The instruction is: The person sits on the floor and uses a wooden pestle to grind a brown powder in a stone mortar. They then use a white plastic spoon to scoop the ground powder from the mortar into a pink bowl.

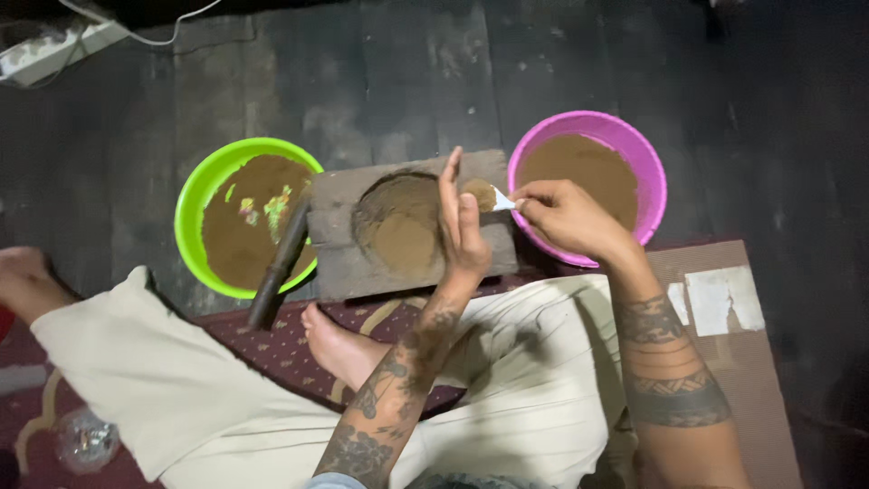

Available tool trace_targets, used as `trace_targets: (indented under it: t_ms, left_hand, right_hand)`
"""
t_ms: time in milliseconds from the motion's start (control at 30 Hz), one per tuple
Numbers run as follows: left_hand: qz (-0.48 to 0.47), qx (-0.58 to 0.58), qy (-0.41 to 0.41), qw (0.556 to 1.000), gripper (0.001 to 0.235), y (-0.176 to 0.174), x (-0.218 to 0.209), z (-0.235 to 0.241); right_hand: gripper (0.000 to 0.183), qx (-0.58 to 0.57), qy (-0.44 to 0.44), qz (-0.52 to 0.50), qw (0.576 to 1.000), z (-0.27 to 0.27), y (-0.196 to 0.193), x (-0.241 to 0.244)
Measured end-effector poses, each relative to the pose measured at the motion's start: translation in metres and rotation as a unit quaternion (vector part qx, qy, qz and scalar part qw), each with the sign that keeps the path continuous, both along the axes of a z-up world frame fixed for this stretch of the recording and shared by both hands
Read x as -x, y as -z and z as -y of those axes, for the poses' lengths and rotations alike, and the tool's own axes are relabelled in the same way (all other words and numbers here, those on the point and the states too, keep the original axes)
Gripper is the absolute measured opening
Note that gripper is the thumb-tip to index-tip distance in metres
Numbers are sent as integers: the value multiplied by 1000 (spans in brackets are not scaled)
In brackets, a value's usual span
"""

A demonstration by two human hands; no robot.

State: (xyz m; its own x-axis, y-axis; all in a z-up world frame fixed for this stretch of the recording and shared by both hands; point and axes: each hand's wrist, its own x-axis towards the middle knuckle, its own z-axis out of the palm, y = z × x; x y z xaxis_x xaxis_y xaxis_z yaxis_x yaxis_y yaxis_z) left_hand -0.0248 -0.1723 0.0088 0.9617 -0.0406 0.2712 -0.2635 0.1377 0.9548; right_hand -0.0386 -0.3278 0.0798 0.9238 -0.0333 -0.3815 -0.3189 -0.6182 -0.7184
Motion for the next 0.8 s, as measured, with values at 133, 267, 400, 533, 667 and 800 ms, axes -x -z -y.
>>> trace_targets:
  t_ms: [133,267,400,533,667,800]
  left_hand:
    - [-36,4,45,998,84,-9,2,38]
    - [-34,-32,137,989,78,29,-6,73]
    - [-46,-63,218,973,71,34,-15,89]
    - [-113,-92,259,955,77,29,-18,92]
    - [-125,-88,244,958,77,33,-23,91]
    - [-157,-76,247,953,80,20,-23,91]
  right_hand:
    - [26,-6,52,9,999,38,-2,11]
    - [28,-86,148,15,985,71,25,28]
    - [26,-149,263,3,953,106,83,37]
    - [23,-123,285,6,951,113,111,43]
    - [21,-157,363,11,918,124,164,40]
    - [22,-134,425,25,895,141,207,39]
